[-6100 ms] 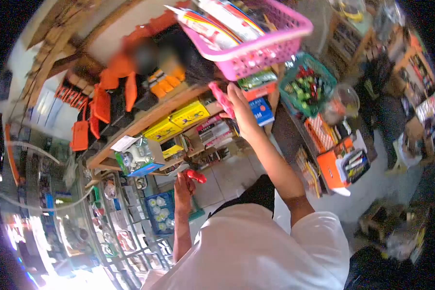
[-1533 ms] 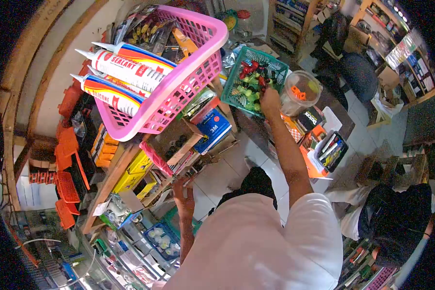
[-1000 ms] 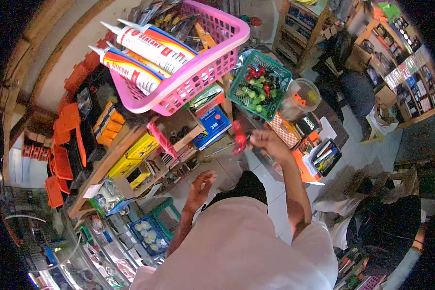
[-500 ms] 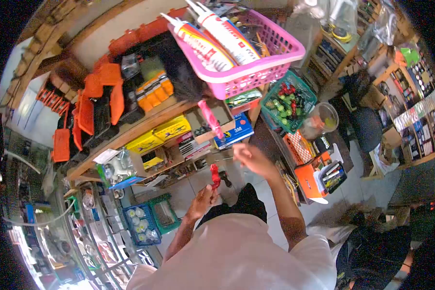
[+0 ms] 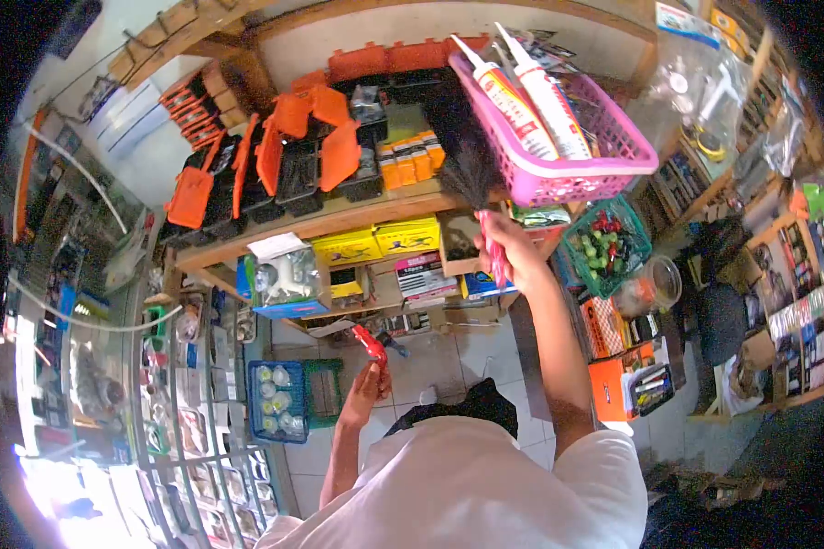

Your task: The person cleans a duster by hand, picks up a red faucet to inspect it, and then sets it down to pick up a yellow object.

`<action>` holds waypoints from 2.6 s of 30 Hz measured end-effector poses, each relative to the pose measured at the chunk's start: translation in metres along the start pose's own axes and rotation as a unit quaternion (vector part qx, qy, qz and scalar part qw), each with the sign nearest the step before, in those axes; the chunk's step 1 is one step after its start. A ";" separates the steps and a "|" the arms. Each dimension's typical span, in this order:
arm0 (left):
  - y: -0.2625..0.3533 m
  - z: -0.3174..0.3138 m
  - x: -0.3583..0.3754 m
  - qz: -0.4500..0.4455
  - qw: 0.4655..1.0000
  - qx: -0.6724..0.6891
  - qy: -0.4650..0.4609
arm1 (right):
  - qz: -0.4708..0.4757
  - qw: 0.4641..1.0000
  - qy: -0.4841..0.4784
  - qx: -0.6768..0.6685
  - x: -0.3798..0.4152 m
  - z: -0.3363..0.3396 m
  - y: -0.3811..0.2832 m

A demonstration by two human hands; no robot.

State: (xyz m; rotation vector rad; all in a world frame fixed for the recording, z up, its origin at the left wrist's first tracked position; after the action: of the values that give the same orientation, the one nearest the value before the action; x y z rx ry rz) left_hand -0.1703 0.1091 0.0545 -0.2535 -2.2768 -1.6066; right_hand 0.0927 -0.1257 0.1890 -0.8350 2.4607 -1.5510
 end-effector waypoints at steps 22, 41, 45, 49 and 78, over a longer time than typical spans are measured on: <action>0.026 -0.058 -0.036 -0.078 0.996 -0.046 0.016 | 0.030 0.954 0.040 0.296 0.160 -0.015 0.164; -0.044 0.014 -0.063 -0.328 0.565 -0.748 0.117 | 0.086 0.872 -0.071 0.477 0.168 0.050 0.145; 0.004 -0.042 -0.022 -0.305 0.739 -0.587 0.131 | 0.124 0.873 -0.047 0.468 0.177 0.054 0.122; -0.028 -0.091 -0.008 -0.378 0.622 -0.672 0.138 | 0.121 0.851 -0.072 0.507 0.158 0.052 0.109; 0.039 -0.163 -0.041 -0.060 0.897 -0.437 -0.036 | 0.079 0.920 0.017 0.383 0.158 0.082 0.136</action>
State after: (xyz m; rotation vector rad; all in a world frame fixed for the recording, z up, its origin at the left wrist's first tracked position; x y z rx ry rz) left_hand -0.0909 -0.0288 0.1221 -0.3862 -1.4710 -2.6300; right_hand -0.0622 -0.2273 0.0630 -0.4471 1.6159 -2.2027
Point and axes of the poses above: each hand's wrist, its own x-axis away from the middle knuckle, its own z-axis out of the back of the hand, y = z × x, the point moved 2 cm from there along -x, towards the middle knuckle, and after that the axes turned 1 degree about z, right-handed, at the moved point
